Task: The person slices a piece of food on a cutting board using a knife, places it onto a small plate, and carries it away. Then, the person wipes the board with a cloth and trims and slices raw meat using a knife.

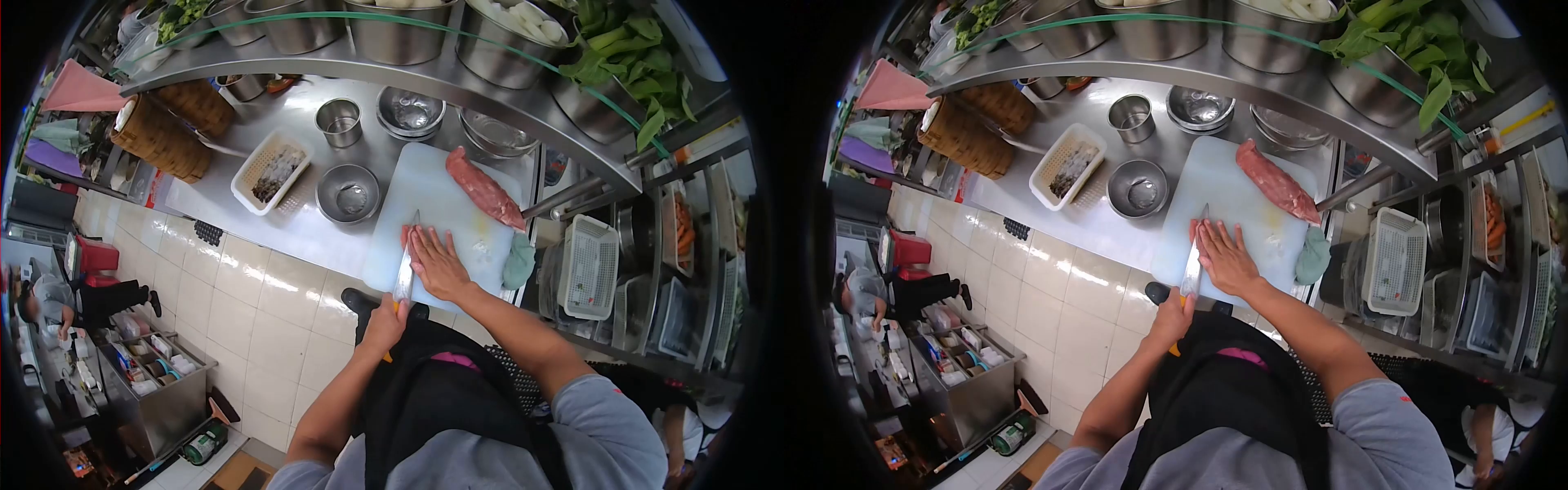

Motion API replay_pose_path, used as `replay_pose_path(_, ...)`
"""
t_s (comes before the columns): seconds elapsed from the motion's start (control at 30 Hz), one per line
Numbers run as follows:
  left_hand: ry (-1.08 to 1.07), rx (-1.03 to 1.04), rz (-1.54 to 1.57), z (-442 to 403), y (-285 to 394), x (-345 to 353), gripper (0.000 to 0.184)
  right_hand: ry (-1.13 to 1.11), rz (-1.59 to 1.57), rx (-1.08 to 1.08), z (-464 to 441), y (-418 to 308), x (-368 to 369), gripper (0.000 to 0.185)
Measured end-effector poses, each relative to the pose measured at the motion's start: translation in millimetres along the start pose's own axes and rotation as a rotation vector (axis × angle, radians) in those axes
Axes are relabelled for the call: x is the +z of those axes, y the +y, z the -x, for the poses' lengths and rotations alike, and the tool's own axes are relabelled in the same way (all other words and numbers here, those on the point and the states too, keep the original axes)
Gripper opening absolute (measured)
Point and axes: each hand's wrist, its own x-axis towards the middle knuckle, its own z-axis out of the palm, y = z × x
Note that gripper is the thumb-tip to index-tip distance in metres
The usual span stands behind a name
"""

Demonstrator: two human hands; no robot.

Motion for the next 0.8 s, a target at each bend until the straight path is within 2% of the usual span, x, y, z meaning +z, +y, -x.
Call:
replay_pose_path(0.13,-0.006,0.026,0.018,9.6,-3.9,1.5,0.037,-0.024,0.001,-0.003,3.2,-1.0,-1.9,0.072)
replay_pose_path(0.23,-0.092,-0.073,0.104,20.4,-10.7,-0.6,0.037,-0.024,0.018,-0.008,4.0,-1.6,-2.3,0.072)
replay_pose_path(0.33,-0.12,-0.097,0.079,36.8,-20.4,-5.7,0.037,-0.007,0.038,-0.009,4.2,-3.0,0.1,0.071)
replay_pose_path(0.5,-0.096,-0.007,-0.091,64.7,-47.2,-25.2,0.036,0.052,-0.018,0.03,-0.3,-2.7,3.5,0.07)
replay_pose_path(0.57,-0.076,0.02,-0.213,66.5,-43.9,-49.1,0.034,0.227,-0.024,0.054,-2.7,-6.6,2.2,0.062)
replay_pose_path(0.6,-0.062,0.041,-0.331,67.1,-41.5,-56.4,0.032,0.229,-0.026,0.052,-6.2,-6.6,1.2,0.062)
replay_pose_path(0.67,-0.024,0.072,-0.431,60.7,-47.0,-56.4,0.031,0.431,-0.269,0.084,-18.5,-4.1,-3.3,0.043)
replay_pose_path(0.8,0.049,0.162,-0.587,47.9,-31.9,-71.7,0.029,0.364,-0.314,0.146,-36.5,25.2,-9.7,0.029)
